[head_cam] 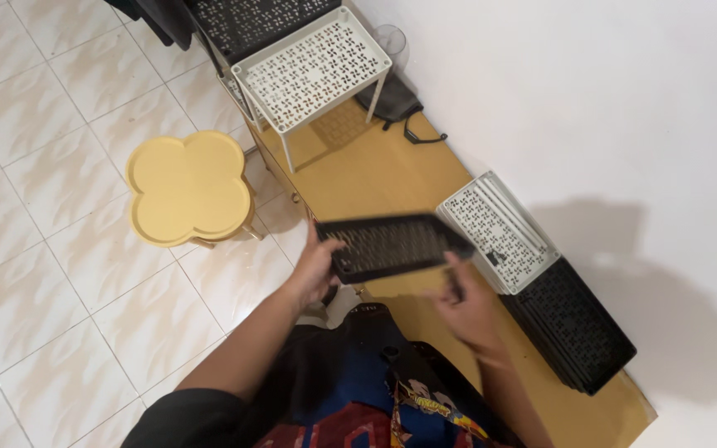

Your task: The person assembles a small plastic stool by inserting white legs into a white tray and then attaching black legs to a black tray. They use a screwdriver to tighten the connections and stack the assembled trays on the table.

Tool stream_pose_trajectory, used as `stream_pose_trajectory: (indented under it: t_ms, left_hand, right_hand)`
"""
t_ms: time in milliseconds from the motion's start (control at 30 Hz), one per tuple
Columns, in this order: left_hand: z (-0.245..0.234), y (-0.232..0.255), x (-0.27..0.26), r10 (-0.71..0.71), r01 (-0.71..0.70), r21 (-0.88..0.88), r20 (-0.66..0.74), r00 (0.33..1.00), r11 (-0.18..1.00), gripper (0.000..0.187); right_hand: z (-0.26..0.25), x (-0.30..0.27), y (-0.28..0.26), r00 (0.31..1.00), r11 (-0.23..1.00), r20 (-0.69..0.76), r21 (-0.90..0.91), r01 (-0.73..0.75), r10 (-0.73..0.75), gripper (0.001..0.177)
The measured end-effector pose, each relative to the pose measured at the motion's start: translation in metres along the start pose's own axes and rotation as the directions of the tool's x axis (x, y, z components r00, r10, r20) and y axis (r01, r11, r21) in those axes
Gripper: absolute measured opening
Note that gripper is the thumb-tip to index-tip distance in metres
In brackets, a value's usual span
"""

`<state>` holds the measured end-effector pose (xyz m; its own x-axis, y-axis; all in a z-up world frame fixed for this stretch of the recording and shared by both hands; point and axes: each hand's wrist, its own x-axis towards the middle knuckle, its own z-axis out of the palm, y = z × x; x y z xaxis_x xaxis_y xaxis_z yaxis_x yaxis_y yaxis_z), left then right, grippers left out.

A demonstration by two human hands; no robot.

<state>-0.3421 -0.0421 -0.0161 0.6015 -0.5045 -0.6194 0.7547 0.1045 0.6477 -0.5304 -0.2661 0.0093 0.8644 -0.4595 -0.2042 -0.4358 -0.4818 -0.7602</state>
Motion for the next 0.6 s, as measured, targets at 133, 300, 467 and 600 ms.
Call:
stream_pose_trajectory:
  t_ms: [133,300,467,600]
  left_hand:
    - [0.003,-0.009,-0.007,-0.106,0.113,0.123,-0.064,0.992,0.986,0.073]
    - [-0.024,-0.008,-0.007,-0.213,0.213,0.338,-0.038,0.976,0.917,0.063]
    - [-0.042,-0.01,-0.019,0.404,-0.244,0.935,0.125,0.906,0.259,0.07]
    - [-0.032,0.004,-0.046,0.476,-0.647,0.727,0.495,0.727,0.232,0.048]
  right_hand:
    - [0.023,0.012,-0.018,0.992,0.98,0.016,-0.156,0.125,-0.124,0.061]
    - [0.029,0.025,-0.013,0.953,0.928,0.016,-0.227,0.297,-0.301,0.049]
    - [0.026,0.039,-0.018,0.957,0.894,0.107,-0.343,0.289,-0.268,0.05]
    - [0.012,0.048,-0.038,0.938,0.911,0.132,-0.229,0.343,-0.32,0.049]
